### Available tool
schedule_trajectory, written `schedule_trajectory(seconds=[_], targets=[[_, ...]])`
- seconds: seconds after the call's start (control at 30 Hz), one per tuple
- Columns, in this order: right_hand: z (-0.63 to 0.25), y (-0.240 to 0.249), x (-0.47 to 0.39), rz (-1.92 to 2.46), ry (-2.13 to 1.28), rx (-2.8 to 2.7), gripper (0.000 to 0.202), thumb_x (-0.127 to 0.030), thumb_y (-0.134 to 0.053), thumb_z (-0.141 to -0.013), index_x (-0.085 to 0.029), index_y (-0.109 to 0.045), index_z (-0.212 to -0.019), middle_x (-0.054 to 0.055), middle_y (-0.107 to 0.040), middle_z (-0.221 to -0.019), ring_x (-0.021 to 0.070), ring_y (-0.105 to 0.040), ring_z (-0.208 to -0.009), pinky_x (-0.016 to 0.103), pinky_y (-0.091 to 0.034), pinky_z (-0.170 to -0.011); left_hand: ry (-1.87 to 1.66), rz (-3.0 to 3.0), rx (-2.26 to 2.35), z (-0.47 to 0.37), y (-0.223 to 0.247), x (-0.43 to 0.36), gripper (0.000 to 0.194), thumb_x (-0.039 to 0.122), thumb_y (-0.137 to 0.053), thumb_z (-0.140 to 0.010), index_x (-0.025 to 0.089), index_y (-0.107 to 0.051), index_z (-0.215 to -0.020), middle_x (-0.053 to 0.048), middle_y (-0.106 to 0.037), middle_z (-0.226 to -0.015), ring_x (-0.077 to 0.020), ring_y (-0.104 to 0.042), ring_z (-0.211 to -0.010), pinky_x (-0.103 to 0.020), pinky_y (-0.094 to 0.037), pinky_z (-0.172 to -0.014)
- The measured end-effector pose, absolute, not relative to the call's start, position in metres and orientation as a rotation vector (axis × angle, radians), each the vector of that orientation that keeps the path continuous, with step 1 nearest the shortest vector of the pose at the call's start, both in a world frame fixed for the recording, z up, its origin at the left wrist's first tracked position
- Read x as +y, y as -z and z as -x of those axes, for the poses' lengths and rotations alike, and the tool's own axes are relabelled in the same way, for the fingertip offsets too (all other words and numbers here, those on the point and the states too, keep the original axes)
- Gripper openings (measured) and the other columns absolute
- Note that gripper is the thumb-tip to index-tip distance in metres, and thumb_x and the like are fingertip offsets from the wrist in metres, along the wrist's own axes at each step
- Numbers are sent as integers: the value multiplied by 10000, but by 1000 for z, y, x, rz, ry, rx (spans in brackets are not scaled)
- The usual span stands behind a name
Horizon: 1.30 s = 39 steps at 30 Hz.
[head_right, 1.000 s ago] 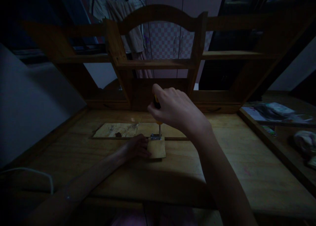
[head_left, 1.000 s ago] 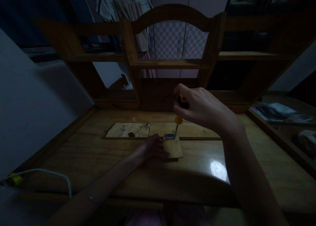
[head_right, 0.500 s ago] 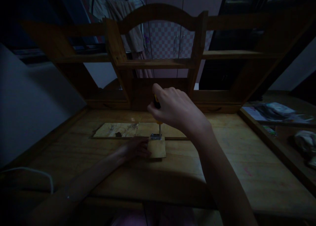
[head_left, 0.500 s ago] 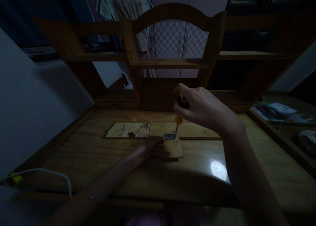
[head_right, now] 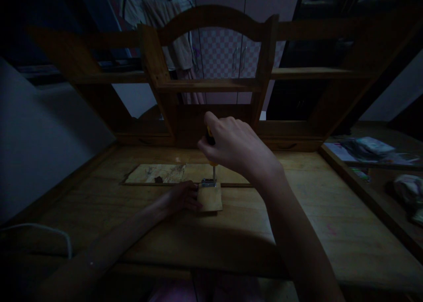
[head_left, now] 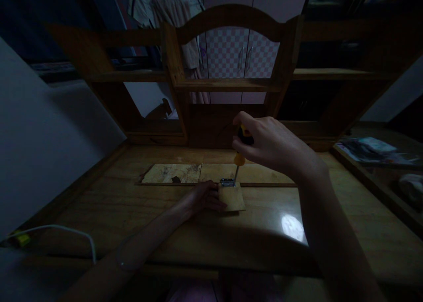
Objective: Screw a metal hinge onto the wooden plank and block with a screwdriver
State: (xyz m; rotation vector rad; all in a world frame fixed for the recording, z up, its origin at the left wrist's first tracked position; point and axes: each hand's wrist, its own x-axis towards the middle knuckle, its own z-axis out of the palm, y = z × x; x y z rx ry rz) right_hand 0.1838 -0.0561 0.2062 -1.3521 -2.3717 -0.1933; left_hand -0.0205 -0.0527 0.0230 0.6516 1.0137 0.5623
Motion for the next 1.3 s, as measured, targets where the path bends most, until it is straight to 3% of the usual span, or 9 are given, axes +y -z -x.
schedule_trajectory(seconds=[0.13,0.27,0.43,0.83,1.3], targets=[[-184,-206,-57,1351,209,-2368,366,-344,-477,-914,-153,-550,-1218,94,-674,-938,219,-621,-818,324,-416,-745,-578,-681,1065,21,-20,-52,269,403,-596,-884,143,-547,-937,-35,-668,-676,-224,-729,-609,-316,-585,-659],[-183,-207,-57,1350,196,-2366,351,-333,-480,-911,-153,-553,-1203,95,-672,-941,214,-619,-832,316,-416,-749,-553,-688,1029,21,-19,-50,282,433,-551,-912,151,-550,-923,-39,-677,-681,-216,-723,-590,-286,-569,-582],[-184,-207,-56,1350,205,-2365,348,-338,-482,-910,-158,-554,-1198,89,-670,-925,208,-610,-799,313,-410,-735,-545,-706,1031,20,-23,-51,256,385,-568,-919,131,-588,-930,-38,-679,-658,-162,-666,-480,-233,-527,-477],[-184,-205,-57,1349,206,-2363,331,-338,-481,-916,-164,-553,-1189,82,-664,-907,207,-606,-794,311,-400,-728,-521,-916,1038,19,-26,-56,343,315,-841,-737,95,-673,-942,-58,-718,-726,-133,-683,-568,-194,-555,-541],[-183,-206,-57,1350,209,-2363,353,-340,-482,-913,-165,-553,-1211,91,-678,-934,219,-626,-826,317,-410,-728,-516,-977,967,21,-17,-53,341,351,-821,-752,103,-670,-929,-33,-677,-674,-111,-637,-511,-173,-501,-462]])
